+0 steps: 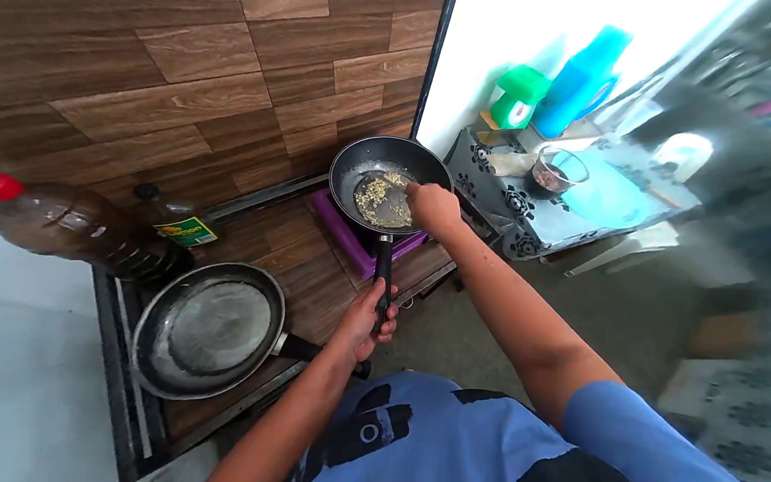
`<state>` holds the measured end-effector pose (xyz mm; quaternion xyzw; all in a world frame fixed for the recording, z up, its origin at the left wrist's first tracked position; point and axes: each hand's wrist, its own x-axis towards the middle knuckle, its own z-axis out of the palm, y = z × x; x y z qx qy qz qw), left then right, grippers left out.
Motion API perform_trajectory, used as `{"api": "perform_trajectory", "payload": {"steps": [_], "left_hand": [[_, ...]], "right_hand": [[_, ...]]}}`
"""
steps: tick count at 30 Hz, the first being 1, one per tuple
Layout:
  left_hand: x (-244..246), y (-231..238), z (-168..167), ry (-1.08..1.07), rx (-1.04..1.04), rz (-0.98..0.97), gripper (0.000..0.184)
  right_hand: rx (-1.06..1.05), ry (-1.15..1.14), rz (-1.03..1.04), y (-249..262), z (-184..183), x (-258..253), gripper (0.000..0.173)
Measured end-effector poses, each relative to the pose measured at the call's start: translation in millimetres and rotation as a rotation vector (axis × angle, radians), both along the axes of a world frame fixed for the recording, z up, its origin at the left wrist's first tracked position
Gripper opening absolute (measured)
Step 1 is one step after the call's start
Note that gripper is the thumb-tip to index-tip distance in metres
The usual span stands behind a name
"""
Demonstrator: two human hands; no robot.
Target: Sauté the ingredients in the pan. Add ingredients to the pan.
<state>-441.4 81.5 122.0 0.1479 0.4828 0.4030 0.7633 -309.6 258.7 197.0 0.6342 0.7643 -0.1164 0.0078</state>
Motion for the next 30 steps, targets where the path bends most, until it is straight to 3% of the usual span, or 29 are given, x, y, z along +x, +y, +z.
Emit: {"api": "perform_trajectory", "payload": {"steps": [5,13,16,23,27,30], "left_hand": [[3.7,-0.1,-1.6,-0.017,0.003,0.014,0.043],[7.3,-0.4,-4.5,-0.054,0.034,0.001,0.042],[6.2,-1.1,-3.7,-0.065,0.03,-0.007,0.043],[4.1,0.0,-3.3,-0.092,0.02,-0.003,0.042],[3.0,1.1,-4.4,-0.097,0.011,-0.007,0.043],[2.6,0.6,-4.8,-0.115,0.02,-0.001,0.042]], "right_hand": [[0.095,-0.079,0.254,-52.8,18.1,42.5,0.022],[0.072,-0.134,0.187,-86.0,73.6,101.5,0.021],[0.001,-0.177,0.086,-75.5,55.5,74.2,0.026],[0.128,-0.077,-0.029,-10.8,7.9,10.4,0.032],[0.119,-0.079,-0.033,-7.6,-12.7,22.8,0.03],[0.095,-0.094,-0.004,-34.4,0.0,48.6,0.03]]}}
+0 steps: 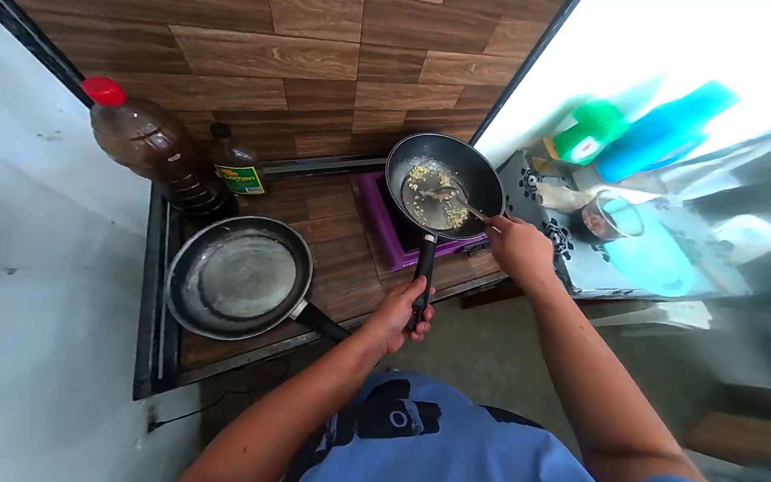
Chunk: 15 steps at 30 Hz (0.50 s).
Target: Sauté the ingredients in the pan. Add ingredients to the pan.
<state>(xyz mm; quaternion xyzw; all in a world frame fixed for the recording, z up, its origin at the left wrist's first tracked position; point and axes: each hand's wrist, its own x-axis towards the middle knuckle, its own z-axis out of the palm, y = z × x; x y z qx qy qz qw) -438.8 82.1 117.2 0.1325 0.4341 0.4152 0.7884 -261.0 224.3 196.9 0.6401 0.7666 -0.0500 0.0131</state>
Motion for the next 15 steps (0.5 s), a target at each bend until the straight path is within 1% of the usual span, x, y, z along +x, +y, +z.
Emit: {"api": "perform_trajectory", "payload": {"steps": [4,6,8,10,15], "left_hand": [[-1.4,-0.2,-0.1,-0.021,0.001,-0.008,0.042],[-1.8,0.0,-1.1,-0.029,0.006,-0.016,0.042],[-1.1,-0.6,-1.6,-0.037,0.002,-0.007,0.042],[0.4,-0.8,-1.1,-0.035,-0.01,0.001,0.042],[2.5,-1.1,2.7,0.009,-0.02,0.002,0.044]], "right_hand": [[0.086,-0.01,0.098,-38.9,30.0,42.0,0.03],[0.083,-0.047,0.108,-57.1,45.7,47.5,0.029],[0.019,-0.101,0.074,-61.6,48.0,38.2,0.029],[-0.032,-0.128,0.02,-48.9,39.4,20.4,0.032],[0.037,0.004,-0.052,11.8,16.3,-7.6,0.031]]}}
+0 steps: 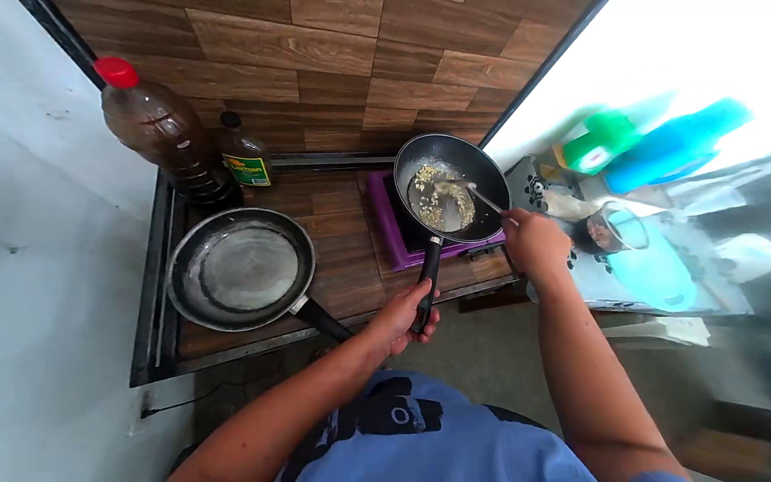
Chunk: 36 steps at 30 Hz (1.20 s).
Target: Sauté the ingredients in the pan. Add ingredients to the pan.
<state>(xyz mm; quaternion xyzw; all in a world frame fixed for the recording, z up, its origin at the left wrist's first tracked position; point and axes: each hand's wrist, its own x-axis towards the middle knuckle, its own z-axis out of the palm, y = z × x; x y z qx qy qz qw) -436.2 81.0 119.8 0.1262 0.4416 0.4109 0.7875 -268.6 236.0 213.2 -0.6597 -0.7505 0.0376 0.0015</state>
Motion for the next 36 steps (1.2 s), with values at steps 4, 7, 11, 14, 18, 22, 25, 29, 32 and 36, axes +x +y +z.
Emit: {"api": "perform_trajectory", "payload": {"steps": [4,7,11,14,18,22,25,29,32,36], "left_hand": [[1.2,0.1,-1.8,-0.003,-0.011,0.004,0.044],[0.0,0.4,-2.2,-0.013,-0.003,0.009,0.044],[0.3,0.4,-1.9,-0.025,-0.009,0.006,0.043],[3.9,0.9,-1.8,-0.032,-0.009,0.011,0.042],[7.3,2.3,-2.0,-0.023,-0.013,0.012,0.043],[7.8,3.6,-3.5,-0.002,-0.023,0.014,0.047],[9.1,3.4,-2.3,0.019,-0.018,0.018,0.048],[12.7,2.9,-1.1,0.063,0.003,0.015,0.049],[13.3,3.4,-0.6,0.092,0.003,0.016,0.05],[13.7,3.0,-0.3,0.113,-0.005,0.031,0.049]], "right_hand": [[0.01,-0.003,-0.037,22.5,-21.1,-0.1,0.031],[-0.026,-0.047,-0.02,1.4,-10.4,14.5,0.031],[0.023,-0.044,-0.014,-34.1,12.4,45.7,0.03],[-0.066,-0.078,-0.096,-43.0,14.4,39.2,0.033],[-0.088,0.027,-0.057,-42.8,-2.1,23.1,0.03],[-0.063,0.081,-0.03,-37.5,-7.5,18.2,0.029],[-0.004,0.114,-0.018,-22.2,-6.8,21.0,0.028],[0.008,0.113,0.02,16.6,-7.0,5.3,0.03],[0.012,0.053,0.12,41.8,-20.0,-6.0,0.03],[-0.022,-0.037,0.076,43.1,-23.4,7.9,0.035]]}}
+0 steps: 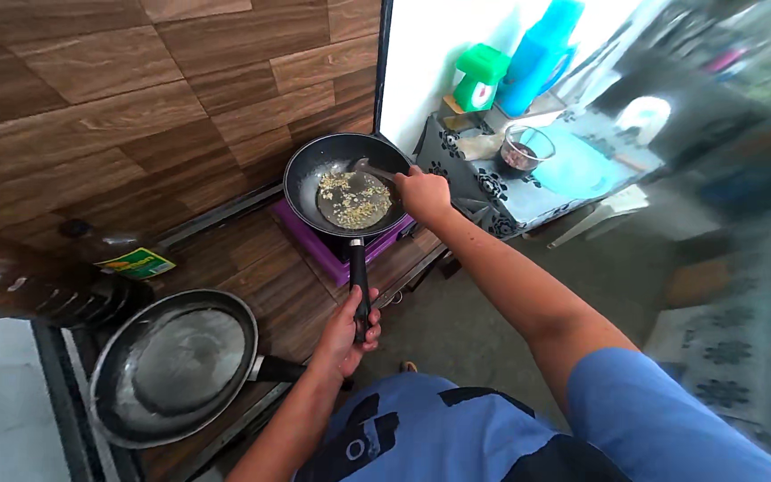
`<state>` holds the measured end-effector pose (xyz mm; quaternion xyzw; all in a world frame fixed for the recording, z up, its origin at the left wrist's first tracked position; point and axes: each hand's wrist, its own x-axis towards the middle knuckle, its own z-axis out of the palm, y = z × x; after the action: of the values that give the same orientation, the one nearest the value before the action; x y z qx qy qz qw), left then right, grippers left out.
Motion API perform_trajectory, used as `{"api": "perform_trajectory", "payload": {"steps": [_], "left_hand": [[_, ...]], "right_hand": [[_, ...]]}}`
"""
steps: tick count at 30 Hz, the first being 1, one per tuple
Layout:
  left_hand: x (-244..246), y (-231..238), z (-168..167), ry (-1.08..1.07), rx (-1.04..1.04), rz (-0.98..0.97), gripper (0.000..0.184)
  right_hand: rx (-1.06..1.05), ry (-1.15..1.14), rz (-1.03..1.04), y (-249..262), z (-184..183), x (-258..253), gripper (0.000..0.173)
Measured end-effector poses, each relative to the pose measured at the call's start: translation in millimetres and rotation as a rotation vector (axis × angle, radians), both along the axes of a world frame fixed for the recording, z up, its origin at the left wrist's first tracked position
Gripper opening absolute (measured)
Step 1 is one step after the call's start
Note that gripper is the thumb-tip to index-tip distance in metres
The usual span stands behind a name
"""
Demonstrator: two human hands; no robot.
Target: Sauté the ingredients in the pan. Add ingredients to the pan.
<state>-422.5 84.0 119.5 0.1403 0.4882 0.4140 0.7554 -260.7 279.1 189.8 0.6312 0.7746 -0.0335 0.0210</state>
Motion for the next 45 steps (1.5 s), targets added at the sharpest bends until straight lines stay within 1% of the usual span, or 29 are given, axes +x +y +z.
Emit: {"api": "perform_trajectory", "payload": {"steps": [4,6,10,12,13,15,18,20,23,26,28,31,33,35,36,38,40,41,43,44,45], "left_hand": [[1.1,0.0,-0.4,0.004,0.008,0.008,0.049],[2.5,0.1,0.0,0.014,0.007,0.005,0.049],[4.6,-0.1,-0.9,0.01,0.011,0.022,0.053],[6.2,-0.1,-1.6,0.005,0.018,0.036,0.057],[7.1,0.1,-1.0,0.006,0.017,0.04,0.061],[9.0,0.2,-1.0,0.016,0.012,0.04,0.066],[9.9,0.1,0.4,0.025,0.004,0.05,0.07],[10.5,-1.2,1.7,0.032,-0.007,0.072,0.068],[10.0,-4.6,4.5,0.059,-0.026,0.083,0.064],[10.1,-9.5,5.0,0.067,-0.02,0.074,0.062],[10.2,-11.1,3.4,0.058,-0.003,0.067,0.063],[8.5,-11.2,1.2,0.039,0.019,0.056,0.064],[3.3,-11.3,1.1,0.046,0.024,0.042,0.065],[-7.6,-9.5,2.2,0.069,0.027,0.027,0.066],[-15.2,-8.3,3.3,0.087,0.024,0.013,0.067],[-33.8,-5.2,5.4,0.144,0.024,-0.025,0.068],[-51.5,-0.8,7.6,0.292,0.036,-0.061,0.065],[-57.9,1.4,10.3,0.426,0.063,-0.071,0.06],[-66.8,6.3,15.2,0.763,0.203,-0.109,0.036],[-69.7,8.5,17.6,0.898,0.274,-0.149,0.035],[-70.8,12.0,19.1,1.01,0.322,-0.19,0.046]], "right_hand": [[-0.081,-0.06,-0.079,-46.1,19.5,22.5,0.027],[-0.105,-0.073,-0.081,-66.1,34.4,33.8,0.028],[-0.083,-0.128,-0.044,-87.4,68.8,51.5,0.028],[-0.085,-0.153,-0.013,-91.7,77.0,52.4,0.025],[-0.09,-0.147,-0.001,-90.2,74.8,50.2,0.023],[-0.088,-0.088,0.015,-78.3,58.7,44.3,0.022],[-0.051,0.034,-0.034,-55.6,36.6,39.3,0.027],[-0.048,0.084,-0.106,-45.9,31.3,36.7,0.027],[-0.127,0.113,-0.196,-44.9,27.8,32.7,0.024],[-0.206,0.168,-0.162,-48.6,27.6,32.4,0.021],[-0.206,0.228,-0.139,-42.6,24.5,34.9,0.022],[-0.168,0.304,-0.226,-27.0,17.2,34.1,0.024],[-0.192,0.309,-0.26,-20.2,10.8,33.4,0.025],[-0.234,0.336,-0.205,-17.9,5.2,35.6,0.02],[-0.25,0.356,-0.16,-15.4,2.6,38.4,0.02],[-0.255,0.377,-0.13,-11.9,2.3,42.1,0.022],[-0.233,0.354,-0.191,-12.0,6.2,40.4,0.022],[-0.221,0.337,-0.212,-12.8,7.1,38.7,0.021],[-0.222,0.331,-0.186,-11.5,7.1,37.2,0.021],[-0.231,0.349,-0.147,-9.3,6.0,38.2,0.022],[-0.237,0.364,-0.111,-6.8,4.9,38.8,0.023]]}}
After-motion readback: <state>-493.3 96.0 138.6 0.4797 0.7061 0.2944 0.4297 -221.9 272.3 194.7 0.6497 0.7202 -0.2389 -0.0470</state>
